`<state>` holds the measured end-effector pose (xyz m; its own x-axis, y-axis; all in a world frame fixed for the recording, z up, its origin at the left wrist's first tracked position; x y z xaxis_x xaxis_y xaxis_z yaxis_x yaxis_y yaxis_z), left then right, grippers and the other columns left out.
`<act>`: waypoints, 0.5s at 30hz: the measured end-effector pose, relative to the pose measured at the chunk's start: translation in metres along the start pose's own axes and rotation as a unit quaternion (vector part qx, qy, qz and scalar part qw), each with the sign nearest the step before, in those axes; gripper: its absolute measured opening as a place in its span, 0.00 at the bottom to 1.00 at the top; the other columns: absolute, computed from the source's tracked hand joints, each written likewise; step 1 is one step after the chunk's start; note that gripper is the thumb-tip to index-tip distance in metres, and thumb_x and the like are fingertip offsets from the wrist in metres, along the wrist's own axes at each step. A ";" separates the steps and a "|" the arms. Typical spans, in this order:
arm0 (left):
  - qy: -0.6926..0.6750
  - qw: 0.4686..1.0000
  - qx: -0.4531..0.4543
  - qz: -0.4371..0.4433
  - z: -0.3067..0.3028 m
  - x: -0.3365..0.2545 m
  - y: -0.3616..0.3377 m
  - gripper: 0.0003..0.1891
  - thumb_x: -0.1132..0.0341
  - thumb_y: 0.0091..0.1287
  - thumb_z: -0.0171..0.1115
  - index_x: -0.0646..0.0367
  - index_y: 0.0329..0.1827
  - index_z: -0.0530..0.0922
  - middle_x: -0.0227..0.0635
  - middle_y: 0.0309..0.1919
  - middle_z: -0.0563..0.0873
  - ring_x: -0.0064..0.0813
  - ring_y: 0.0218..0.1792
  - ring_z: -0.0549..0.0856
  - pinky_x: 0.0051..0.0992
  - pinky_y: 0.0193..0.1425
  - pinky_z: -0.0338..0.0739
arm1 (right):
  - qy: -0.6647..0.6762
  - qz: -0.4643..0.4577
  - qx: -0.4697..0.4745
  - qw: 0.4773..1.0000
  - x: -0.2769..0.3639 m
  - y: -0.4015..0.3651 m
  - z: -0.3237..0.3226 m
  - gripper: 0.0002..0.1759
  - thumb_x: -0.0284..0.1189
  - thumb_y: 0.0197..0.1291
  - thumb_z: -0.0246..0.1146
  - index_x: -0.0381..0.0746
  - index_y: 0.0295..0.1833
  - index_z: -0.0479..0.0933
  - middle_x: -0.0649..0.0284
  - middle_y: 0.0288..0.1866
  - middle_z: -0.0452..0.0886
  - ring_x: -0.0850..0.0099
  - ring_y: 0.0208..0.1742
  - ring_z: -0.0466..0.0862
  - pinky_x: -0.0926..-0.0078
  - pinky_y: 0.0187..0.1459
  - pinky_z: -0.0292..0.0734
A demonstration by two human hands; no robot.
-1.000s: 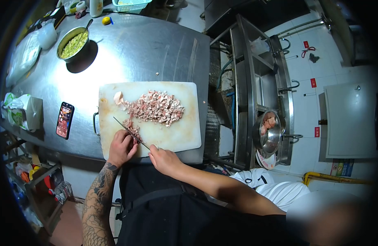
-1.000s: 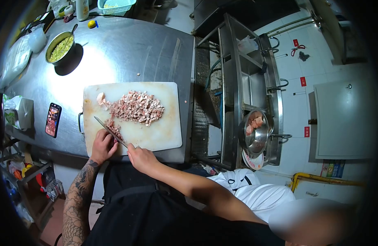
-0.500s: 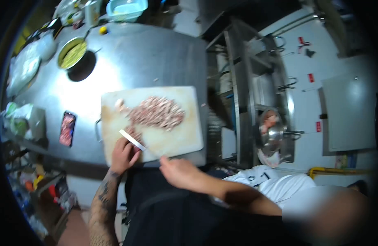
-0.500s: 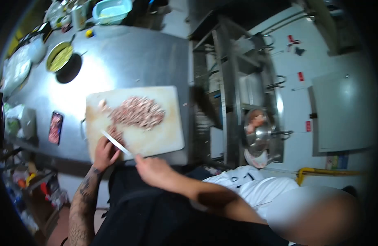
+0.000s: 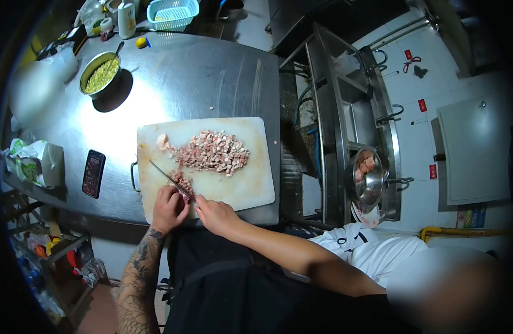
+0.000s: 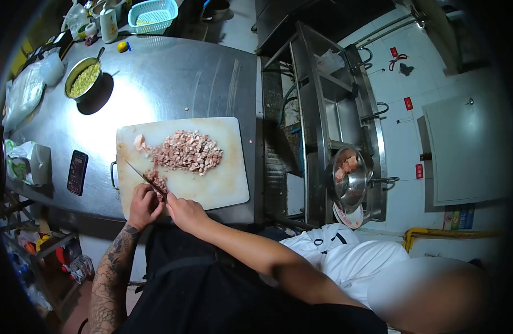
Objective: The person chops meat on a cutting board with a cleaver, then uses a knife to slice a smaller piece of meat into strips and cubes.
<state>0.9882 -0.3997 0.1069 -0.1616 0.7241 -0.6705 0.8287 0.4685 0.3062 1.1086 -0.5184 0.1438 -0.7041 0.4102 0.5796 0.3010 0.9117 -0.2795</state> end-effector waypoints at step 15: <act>-0.009 0.999 -0.041 -0.016 -0.013 0.004 -0.002 0.19 0.64 0.59 0.78 0.64 0.47 0.82 0.50 0.53 0.81 0.53 0.54 0.82 0.44 0.59 0.80 | -0.045 0.021 0.139 0.989 0.033 -0.042 -0.066 0.12 0.34 0.78 0.56 0.35 0.51 0.68 0.43 0.34 0.87 0.38 0.40 0.88 0.39 0.41 0.81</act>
<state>0.9789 -0.3917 0.1124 -0.1759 0.6993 -0.6929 0.7761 0.5315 0.3394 1.1151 -0.5417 0.2249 -0.7525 0.4334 0.4959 0.1526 0.8472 -0.5089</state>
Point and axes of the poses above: each hand's wrist, its own y-axis towards the middle knuckle, its own z-axis out of the palm, x = y × z, the point moved 6 cm from there along y, towards the middle knuckle
